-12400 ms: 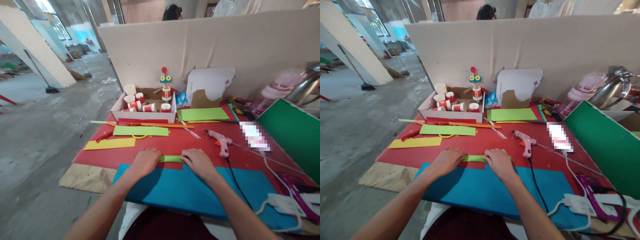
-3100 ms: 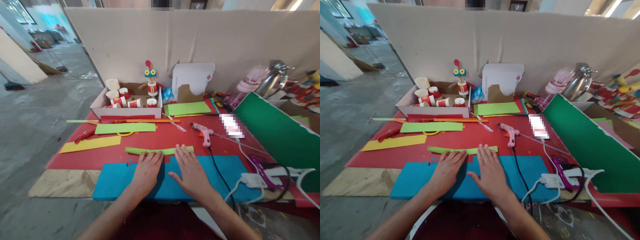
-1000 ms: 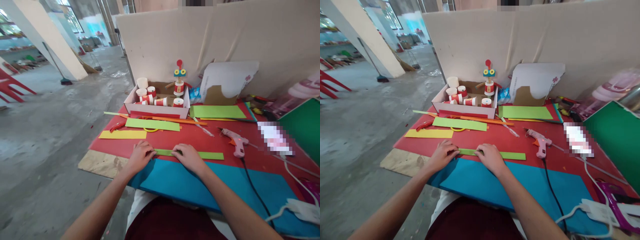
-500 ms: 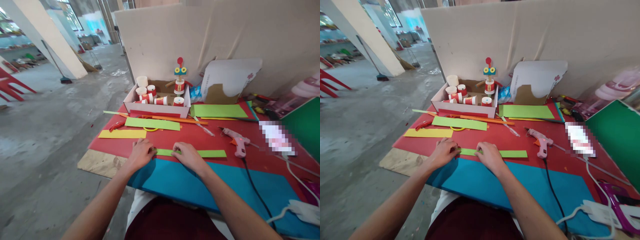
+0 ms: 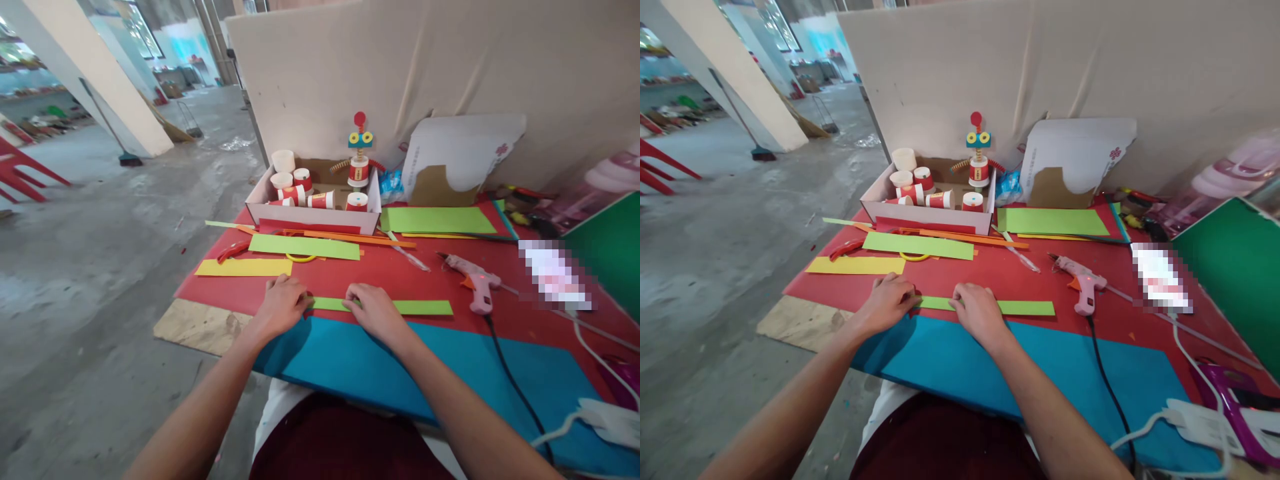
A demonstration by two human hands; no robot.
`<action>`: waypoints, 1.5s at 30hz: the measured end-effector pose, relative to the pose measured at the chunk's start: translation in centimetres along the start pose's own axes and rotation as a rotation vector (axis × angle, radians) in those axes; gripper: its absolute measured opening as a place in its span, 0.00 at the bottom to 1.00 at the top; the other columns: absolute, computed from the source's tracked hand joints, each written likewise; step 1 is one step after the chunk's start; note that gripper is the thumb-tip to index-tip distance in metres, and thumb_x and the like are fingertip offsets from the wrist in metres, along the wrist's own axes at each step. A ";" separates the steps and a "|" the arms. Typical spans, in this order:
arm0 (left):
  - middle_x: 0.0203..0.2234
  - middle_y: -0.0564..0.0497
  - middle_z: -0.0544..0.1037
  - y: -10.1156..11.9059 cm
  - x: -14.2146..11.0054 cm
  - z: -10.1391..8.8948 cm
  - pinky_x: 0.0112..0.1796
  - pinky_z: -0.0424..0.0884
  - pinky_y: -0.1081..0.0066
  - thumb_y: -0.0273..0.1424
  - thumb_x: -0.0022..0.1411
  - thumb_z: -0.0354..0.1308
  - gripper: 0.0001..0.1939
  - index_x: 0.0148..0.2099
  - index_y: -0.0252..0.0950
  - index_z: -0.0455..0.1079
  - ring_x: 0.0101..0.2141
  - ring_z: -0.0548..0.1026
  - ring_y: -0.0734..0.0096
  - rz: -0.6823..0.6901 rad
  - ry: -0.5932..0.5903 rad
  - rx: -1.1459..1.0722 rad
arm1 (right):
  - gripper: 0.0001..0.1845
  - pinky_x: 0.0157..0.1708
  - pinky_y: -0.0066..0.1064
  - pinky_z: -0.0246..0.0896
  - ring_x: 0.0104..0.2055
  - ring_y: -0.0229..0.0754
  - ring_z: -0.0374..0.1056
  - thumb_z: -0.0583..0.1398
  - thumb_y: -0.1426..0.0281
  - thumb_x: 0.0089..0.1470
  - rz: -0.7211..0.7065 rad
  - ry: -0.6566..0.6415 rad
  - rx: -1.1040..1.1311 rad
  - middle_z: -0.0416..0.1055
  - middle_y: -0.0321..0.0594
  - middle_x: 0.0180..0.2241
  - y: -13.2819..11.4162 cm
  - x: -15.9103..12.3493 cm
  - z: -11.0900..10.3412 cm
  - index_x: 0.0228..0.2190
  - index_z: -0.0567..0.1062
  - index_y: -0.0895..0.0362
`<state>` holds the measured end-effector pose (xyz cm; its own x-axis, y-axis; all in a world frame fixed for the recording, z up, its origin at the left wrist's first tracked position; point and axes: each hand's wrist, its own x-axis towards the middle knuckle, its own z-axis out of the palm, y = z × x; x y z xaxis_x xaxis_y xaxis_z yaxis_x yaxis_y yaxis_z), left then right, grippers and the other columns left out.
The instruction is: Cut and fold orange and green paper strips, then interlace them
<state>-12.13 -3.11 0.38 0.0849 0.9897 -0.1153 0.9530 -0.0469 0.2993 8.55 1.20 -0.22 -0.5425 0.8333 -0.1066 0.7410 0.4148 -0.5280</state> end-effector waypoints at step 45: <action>0.55 0.38 0.71 4.0 -3.9 1.3 0.58 0.52 0.50 0.42 0.70 0.40 0.25 0.59 0.34 0.65 0.57 0.64 0.52 0.097 0.317 0.194 | 0.33 0.63 0.66 0.29 0.70 0.58 0.38 0.49 0.51 0.62 -0.257 -0.039 -0.328 0.48 0.40 0.67 0.8 -3.5 2.2 0.65 0.53 0.45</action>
<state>-8.32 -7.30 0.83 0.1125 0.9706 0.2126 0.9848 -0.1375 0.1064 10.18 -2.21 -2.16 -0.7363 0.6753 -0.0413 0.6626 0.7075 -0.2458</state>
